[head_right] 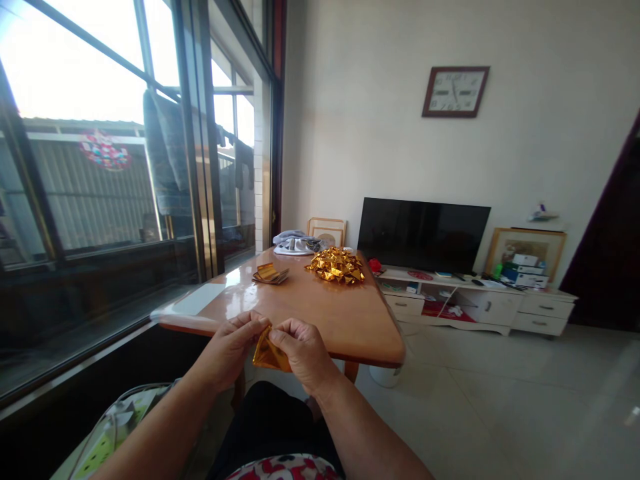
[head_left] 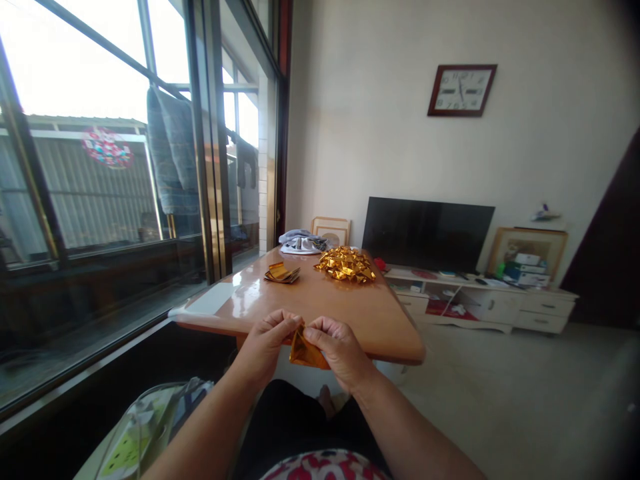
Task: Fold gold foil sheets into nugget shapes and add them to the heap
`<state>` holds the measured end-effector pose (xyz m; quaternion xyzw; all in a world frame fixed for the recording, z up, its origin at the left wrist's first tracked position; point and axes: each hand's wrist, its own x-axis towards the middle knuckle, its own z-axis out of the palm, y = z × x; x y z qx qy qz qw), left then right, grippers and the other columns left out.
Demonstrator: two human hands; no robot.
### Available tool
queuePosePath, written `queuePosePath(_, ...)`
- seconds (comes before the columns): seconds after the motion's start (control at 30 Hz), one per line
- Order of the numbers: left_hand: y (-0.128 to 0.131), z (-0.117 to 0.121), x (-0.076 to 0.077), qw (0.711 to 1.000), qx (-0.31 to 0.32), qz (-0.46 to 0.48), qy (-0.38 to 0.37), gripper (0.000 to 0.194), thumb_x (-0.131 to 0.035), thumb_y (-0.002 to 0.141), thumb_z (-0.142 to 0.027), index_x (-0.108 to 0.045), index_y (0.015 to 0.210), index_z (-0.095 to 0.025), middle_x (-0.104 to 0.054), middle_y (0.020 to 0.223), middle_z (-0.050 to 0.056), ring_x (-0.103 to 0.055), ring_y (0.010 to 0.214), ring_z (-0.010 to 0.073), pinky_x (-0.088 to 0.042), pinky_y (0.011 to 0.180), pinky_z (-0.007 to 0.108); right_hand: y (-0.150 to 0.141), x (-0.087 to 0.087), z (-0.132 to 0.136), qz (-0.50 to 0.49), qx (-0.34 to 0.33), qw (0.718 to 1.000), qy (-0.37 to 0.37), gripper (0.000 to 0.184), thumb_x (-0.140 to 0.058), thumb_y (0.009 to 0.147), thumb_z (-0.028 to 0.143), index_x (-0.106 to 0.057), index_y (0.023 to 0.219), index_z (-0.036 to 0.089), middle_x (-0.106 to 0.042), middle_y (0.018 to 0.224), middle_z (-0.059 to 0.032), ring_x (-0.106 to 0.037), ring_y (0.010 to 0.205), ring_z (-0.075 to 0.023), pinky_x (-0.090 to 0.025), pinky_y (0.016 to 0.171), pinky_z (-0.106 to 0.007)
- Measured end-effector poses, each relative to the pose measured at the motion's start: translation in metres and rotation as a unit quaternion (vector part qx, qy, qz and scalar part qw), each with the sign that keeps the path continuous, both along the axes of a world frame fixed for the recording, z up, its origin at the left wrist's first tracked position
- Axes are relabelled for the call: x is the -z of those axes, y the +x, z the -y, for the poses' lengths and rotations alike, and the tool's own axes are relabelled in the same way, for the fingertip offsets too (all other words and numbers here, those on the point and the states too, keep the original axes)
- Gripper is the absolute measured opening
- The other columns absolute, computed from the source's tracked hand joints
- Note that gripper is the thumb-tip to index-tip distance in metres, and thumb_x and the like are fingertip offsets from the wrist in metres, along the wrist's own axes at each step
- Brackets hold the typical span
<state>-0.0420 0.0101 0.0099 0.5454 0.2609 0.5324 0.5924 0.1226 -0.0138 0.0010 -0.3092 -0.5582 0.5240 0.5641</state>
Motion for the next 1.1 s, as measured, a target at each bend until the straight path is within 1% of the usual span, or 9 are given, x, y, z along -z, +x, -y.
queuePosePath(0.1, 0.001, 0.002, -0.007, 0.999, -0.025, -0.026, 0.019, 0.033, -0.070, 0.088, -0.041, -0.061, 0.069, -0.016, -0.054, 0.064, -0.002, -0.048, 0.061, 0.0103, -0.039, 0.061, 0.023, 0.001, -0.001, 0.001, 0.004, 0.004, 1.000, -0.015, 0.028, -0.075, 0.081, 0.041, -0.064, 0.079, 0.016, -0.058, 0.070, 0.0013, -0.047, 0.063, -0.0117, -0.037, 0.062, -0.026)
queuePosePath(0.17, 0.000, 0.004, -0.012, 0.998, -0.033, -0.047, 0.031, 0.035, -0.067, 0.090, -0.044, -0.061, 0.070, -0.016, -0.055, 0.066, -0.001, -0.050, 0.064, 0.0115, -0.041, 0.063, 0.023, 0.002, -0.001, 0.001, 0.007, 0.008, 1.000, -0.022, 0.029, -0.076, 0.080, 0.042, -0.064, 0.079, 0.016, -0.058, 0.069, 0.0014, -0.047, 0.062, -0.0117, -0.037, 0.061, -0.026)
queuePosePath(0.33, -0.001, 0.005, -0.015, 0.997, 0.020, -0.075, 0.028, 0.028, -0.075, 0.082, -0.044, -0.066, 0.080, -0.017, -0.062, 0.072, 0.000, -0.055, 0.067, 0.0138, -0.042, 0.065, 0.025, 0.004, -0.002, -0.002, 0.014, 0.018, 1.000, -0.010, 0.032, -0.076, 0.080, 0.046, -0.062, 0.078, 0.016, -0.057, 0.068, 0.0022, -0.046, 0.061, -0.0112, -0.038, 0.061, -0.025)
queuePosePath(0.57, -0.001, -0.006, -0.012, 0.996, -0.060, -0.046, 0.044, 0.031, -0.076, 0.082, -0.045, -0.064, 0.076, -0.017, -0.063, 0.070, 0.000, -0.054, 0.066, 0.0143, -0.042, 0.065, 0.026, 0.018, -0.007, -0.004, 0.085, 0.036, 0.995, 0.026, 0.033, -0.071, 0.084, 0.050, -0.068, 0.083, 0.017, -0.057, 0.070, 0.0019, -0.046, 0.065, -0.0121, -0.039, 0.064, -0.025)
queuePosePath(0.67, -0.002, -0.010, -0.011, 0.995, -0.071, -0.037, 0.055, 0.031, -0.075, 0.083, -0.045, -0.065, 0.077, -0.017, -0.063, 0.071, 0.000, -0.055, 0.068, 0.0149, -0.041, 0.066, 0.026, 0.025, -0.007, -0.006, 0.116, 0.061, 0.990, 0.049, 0.033, -0.068, 0.087, 0.050, -0.068, 0.082, 0.017, -0.057, 0.070, 0.0021, -0.044, 0.064, -0.0121, -0.037, 0.061, -0.024)
queuePosePath(0.8, -0.003, -0.012, -0.009, 0.992, -0.090, -0.055, 0.067, 0.028, -0.074, 0.085, -0.043, -0.067, 0.080, -0.017, -0.058, 0.069, -0.002, -0.046, 0.064, 0.0110, -0.036, 0.062, 0.023, 0.032, -0.012, -0.007, 0.170, 0.089, 0.978, 0.084, 0.035, -0.066, 0.088, 0.051, -0.068, 0.081, 0.017, -0.059, 0.070, 0.0017, -0.047, 0.065, -0.0131, -0.039, 0.062, -0.025)
queuePosePath(0.93, -0.005, -0.012, -0.010, 0.995, -0.076, -0.055, 0.030, 0.029, -0.077, 0.082, -0.044, -0.068, 0.084, -0.017, -0.051, 0.063, -0.005, -0.038, 0.056, 0.0087, -0.028, 0.054, 0.022, 0.038, -0.018, -0.006, 0.203, 0.091, 0.971, 0.087, 0.035, -0.065, 0.088, 0.052, -0.070, 0.082, 0.018, -0.062, 0.072, 0.0012, -0.051, 0.067, -0.0138, -0.040, 0.064, -0.025)
queuePosePath(1.0, -0.006, -0.013, -0.012, 0.997, -0.072, -0.033, 0.001, 0.031, -0.078, 0.079, -0.045, -0.066, 0.082, -0.016, -0.051, 0.062, -0.005, -0.040, 0.055, 0.0082, -0.027, 0.052, 0.021, 0.040, -0.018, -0.006, 0.206, 0.083, 0.972, 0.075, 0.036, -0.065, 0.088, 0.053, -0.070, 0.081, 0.018, -0.063, 0.071, 0.0011, -0.051, 0.066, -0.0136, -0.040, 0.063, -0.025)
queuePosePath(1.1, -0.007, -0.015, -0.013, 0.996, -0.083, -0.012, -0.031, 0.034, -0.081, 0.076, -0.045, -0.064, 0.083, -0.016, -0.057, 0.065, -0.003, -0.045, 0.054, 0.0078, -0.029, 0.051, 0.020, 0.042, -0.014, -0.008, 0.186, 0.070, 0.979, 0.049, 0.037, -0.066, 0.088, 0.054, -0.068, 0.080, 0.018, -0.062, 0.068, 0.0012, -0.051, 0.063, -0.0126, -0.039, 0.061, -0.024)
